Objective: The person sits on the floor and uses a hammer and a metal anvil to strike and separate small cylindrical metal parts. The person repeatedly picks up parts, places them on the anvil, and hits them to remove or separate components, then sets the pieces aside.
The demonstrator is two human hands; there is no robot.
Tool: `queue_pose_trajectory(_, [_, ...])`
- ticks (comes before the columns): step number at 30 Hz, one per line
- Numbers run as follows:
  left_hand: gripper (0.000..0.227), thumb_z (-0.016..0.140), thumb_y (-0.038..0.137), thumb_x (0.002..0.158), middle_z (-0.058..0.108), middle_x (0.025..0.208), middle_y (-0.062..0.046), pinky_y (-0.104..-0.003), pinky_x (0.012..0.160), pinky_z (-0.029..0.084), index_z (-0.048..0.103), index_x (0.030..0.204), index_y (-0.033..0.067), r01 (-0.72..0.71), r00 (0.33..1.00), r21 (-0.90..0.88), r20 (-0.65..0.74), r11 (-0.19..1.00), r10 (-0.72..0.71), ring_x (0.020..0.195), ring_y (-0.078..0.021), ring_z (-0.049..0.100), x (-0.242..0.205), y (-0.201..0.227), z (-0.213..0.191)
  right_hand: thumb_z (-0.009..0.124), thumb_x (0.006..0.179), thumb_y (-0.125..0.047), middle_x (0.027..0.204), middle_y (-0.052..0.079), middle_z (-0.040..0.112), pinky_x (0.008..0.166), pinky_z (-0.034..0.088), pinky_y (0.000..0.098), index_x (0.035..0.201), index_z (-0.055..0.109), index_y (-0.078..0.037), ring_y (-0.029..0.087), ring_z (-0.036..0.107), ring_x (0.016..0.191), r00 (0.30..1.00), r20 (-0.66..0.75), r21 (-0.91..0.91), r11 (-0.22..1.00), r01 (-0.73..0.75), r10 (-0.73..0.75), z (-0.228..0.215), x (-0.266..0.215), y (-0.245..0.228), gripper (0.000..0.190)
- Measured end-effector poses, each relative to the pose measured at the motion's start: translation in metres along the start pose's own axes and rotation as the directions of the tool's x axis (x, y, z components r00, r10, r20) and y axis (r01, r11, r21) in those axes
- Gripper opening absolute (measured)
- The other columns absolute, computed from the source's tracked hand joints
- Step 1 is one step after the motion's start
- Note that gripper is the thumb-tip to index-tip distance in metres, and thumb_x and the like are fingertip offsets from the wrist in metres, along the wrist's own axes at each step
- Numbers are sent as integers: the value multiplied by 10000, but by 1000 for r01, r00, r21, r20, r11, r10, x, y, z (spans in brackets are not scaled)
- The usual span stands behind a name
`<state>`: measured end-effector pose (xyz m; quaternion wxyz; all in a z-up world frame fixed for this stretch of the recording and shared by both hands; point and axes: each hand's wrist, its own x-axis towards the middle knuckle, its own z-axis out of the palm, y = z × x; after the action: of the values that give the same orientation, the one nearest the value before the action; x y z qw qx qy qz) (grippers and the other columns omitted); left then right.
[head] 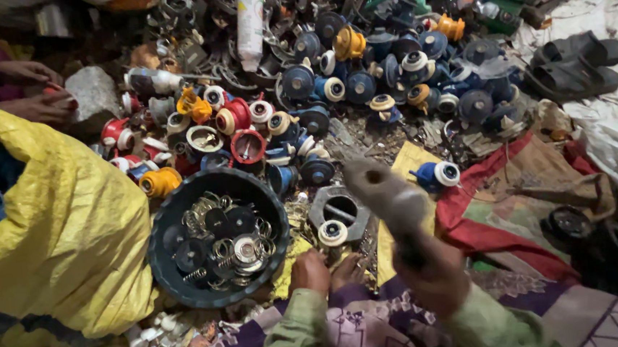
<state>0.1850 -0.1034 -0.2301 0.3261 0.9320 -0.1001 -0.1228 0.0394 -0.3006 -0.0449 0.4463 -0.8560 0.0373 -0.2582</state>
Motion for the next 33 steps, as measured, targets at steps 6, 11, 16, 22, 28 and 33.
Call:
queue_pose_trajectory(6, [128, 685, 128, 782, 725, 901, -248, -506, 769, 588, 735, 830, 21, -46, 999, 137, 24, 989, 43, 850, -435, 719, -1, 2, 8, 767, 762, -72, 766, 252, 621, 633, 529, 366, 1554, 434, -232, 253, 602, 572, 862, 375, -176, 939, -296, 342, 47, 10, 41, 873])
queue_pose_trajectory(11, [141, 609, 103, 883, 723, 898, -241, -534, 747, 572, 729, 856, 35, -23, 995, 44, -96, 999, 27, 846, -449, 709, -4, -3, 3, 777, 749, -82, 689, 159, 656, 602, 532, 326, 1495, 510, -184, 162, 624, 577, 960, 158, -117, 970, -215, 232, 15, 10, 16, 799])
queue_pose_trajectory(16, [138, 618, 105, 858, 714, 917, -254, -535, 741, 571, 721, 889, 19, -21, 999, 74, -39, 997, 24, 851, -448, 708, -10, 9, -7, 786, 824, -77, 702, 62, 596, 566, 481, 279, 1398, 571, -18, 75, 548, 615, 991, -136, -86, 996, -26, 14, -25, 12, -22, 616])
queue_pose_trajectory(22, [145, 606, 101, 861, 730, 931, -247, -516, 766, 573, 738, 877, 44, -32, 999, 78, 5, 996, 32, 889, -426, 708, -14, 7, -12, 766, 807, -55, 790, 143, 675, 640, 536, 360, 1376, 573, -93, 188, 612, 670, 977, 131, 19, 985, -173, 170, 19, -3, 12, 602])
queue_pose_trajectory(28, [138, 662, 122, 783, 726, 925, -240, -523, 782, 564, 723, 872, 37, -56, 998, 81, 21, 995, 55, 881, -434, 704, -10, 4, -13, 789, 775, -96, 944, 237, 725, 699, 563, 393, 1518, 474, -222, 163, 742, 808, 947, 284, -60, 989, -136, 147, 57, 5, 48, 817])
queue_pose_trajectory(33, [158, 595, 126, 889, 714, 924, -249, -536, 783, 557, 720, 895, 29, -30, 999, 66, -11, 997, 31, 881, -450, 697, -7, 2, -7, 737, 791, -53, 765, 90, 694, 625, 546, 308, 1505, 512, -158, 73, 598, 684, 939, 186, 23, 954, -299, 289, 4, 2, 4, 755])
